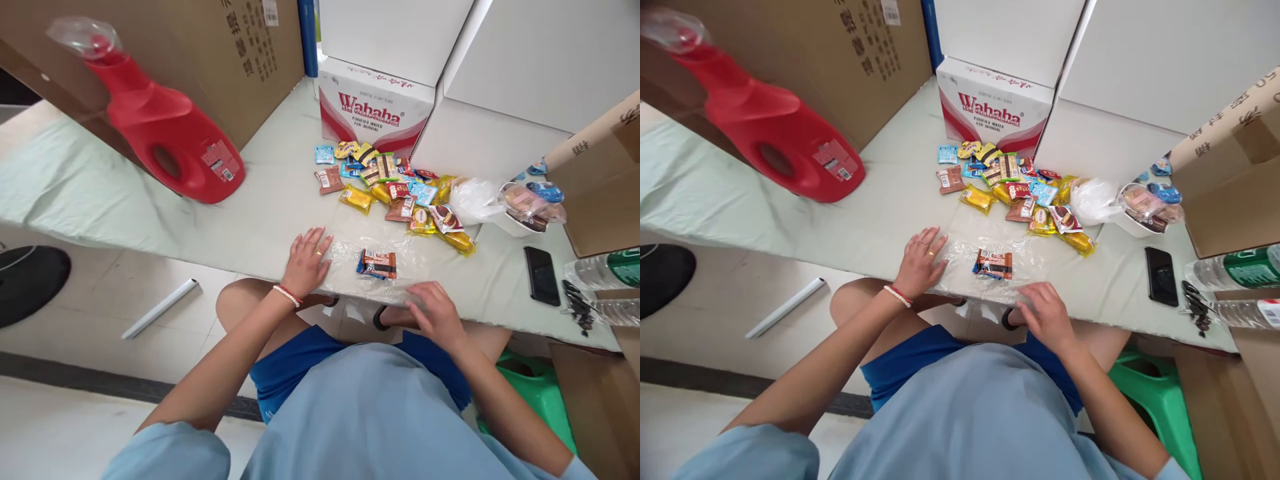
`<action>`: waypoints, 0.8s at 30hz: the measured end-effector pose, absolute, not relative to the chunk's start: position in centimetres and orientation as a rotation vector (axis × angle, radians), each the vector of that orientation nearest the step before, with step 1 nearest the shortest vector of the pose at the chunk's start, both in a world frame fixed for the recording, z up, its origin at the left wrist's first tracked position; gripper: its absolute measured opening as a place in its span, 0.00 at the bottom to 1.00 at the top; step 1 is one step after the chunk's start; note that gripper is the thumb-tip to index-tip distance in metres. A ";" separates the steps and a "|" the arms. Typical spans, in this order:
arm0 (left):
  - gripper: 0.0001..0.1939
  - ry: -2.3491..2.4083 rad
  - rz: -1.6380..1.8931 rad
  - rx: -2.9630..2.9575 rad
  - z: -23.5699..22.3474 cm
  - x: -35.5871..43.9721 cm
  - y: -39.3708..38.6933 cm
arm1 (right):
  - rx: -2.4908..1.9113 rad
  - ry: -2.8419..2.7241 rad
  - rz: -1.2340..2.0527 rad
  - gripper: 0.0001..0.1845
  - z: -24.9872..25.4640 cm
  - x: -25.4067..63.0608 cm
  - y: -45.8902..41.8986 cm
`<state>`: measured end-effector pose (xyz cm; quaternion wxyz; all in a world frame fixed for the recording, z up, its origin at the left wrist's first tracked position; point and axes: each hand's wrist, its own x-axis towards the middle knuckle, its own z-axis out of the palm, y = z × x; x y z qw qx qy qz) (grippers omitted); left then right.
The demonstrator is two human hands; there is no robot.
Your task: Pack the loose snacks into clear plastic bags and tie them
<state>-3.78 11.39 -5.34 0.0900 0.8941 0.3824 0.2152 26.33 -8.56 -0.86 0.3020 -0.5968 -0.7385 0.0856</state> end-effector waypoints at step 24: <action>0.22 0.804 0.537 1.992 -0.1 -2.1 12.7 | -1.634 -1.303 0.867 0.21 -0.4 26.0 -3.9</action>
